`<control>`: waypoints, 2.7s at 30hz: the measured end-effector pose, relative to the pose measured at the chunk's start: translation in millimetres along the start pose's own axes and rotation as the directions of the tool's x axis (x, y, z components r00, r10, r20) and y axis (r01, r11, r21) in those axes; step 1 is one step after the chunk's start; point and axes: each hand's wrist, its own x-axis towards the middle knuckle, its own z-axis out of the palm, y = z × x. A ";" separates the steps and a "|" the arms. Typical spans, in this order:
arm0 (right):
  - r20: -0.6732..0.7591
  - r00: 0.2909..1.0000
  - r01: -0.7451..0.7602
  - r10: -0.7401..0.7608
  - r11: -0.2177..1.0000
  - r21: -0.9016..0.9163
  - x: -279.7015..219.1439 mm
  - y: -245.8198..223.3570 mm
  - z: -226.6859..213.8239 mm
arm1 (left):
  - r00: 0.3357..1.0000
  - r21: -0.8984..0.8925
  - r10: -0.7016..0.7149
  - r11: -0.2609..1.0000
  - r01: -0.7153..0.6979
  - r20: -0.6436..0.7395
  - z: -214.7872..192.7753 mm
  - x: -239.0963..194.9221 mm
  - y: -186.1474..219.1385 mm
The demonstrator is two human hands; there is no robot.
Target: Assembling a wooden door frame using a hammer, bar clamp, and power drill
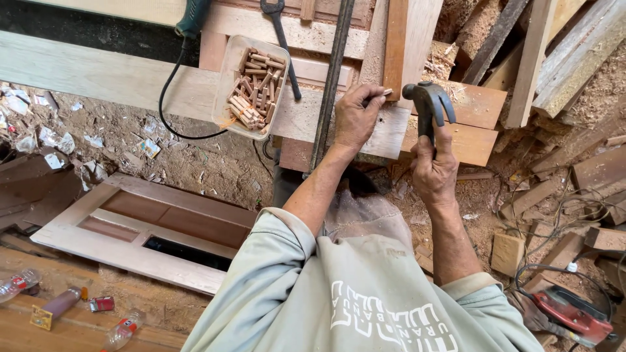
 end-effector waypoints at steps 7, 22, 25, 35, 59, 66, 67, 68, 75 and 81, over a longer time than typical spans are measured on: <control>-0.006 0.998 0.058 -0.058 0.998 0.015 1.6 -20.7 -4.1 | 0.998 0.025 0.062 0.998 -0.062 -0.010 3.9 -2.0 2.4; 0.098 0.990 0.101 -0.099 0.995 -0.019 15.4 -41.9 -11.9 | 0.994 0.061 0.111 0.992 -0.110 -0.012 6.7 -4.4 0.2; 0.118 0.983 0.144 -0.139 0.989 -0.032 16.1 -42.2 -11.1 | 0.994 0.062 0.107 0.992 -0.106 -0.015 8.1 -3.7 -2.4; 0.143 0.990 0.016 -0.011 0.999 -0.032 -9.6 -26.2 -22.5 | 0.986 -0.457 -0.161 0.876 0.157 0.030 -19.9 -21.5 41.4; 0.145 0.985 -0.084 0.093 0.994 -0.065 -25.9 20.2 -24.0 | 0.968 -0.407 -0.231 0.878 0.252 0.100 -42.2 -51.8 42.7; 0.018 0.996 -0.082 0.083 0.996 -0.019 -50.3 12.0 -43.5 | 0.985 0.011 0.005 1.000 -0.007 0.173 -33.5 -36.9 23.6; 0.004 0.997 -0.076 0.076 0.997 -0.014 -52.2 9.7 -47.6 | 0.980 0.062 0.030 0.997 -0.043 0.195 -31.1 -35.9 18.4; 0.002 0.997 -0.079 0.079 0.997 -0.013 -55.2 14.0 -49.0 | 0.980 0.063 0.030 0.997 -0.043 0.199 -30.2 -35.7 17.7; -0.035 0.990 -0.134 0.134 0.991 0.009 -71.4 30.2 -53.2 | 0.971 0.207 0.068 0.971 -0.117 0.231 -25.4 -31.6 9.2; -0.027 0.989 -0.145 0.147 0.987 0.066 -73.1 28.1 -48.1 | 0.968 0.308 0.110 0.935 -0.178 0.226 -18.4 -32.5 -10.5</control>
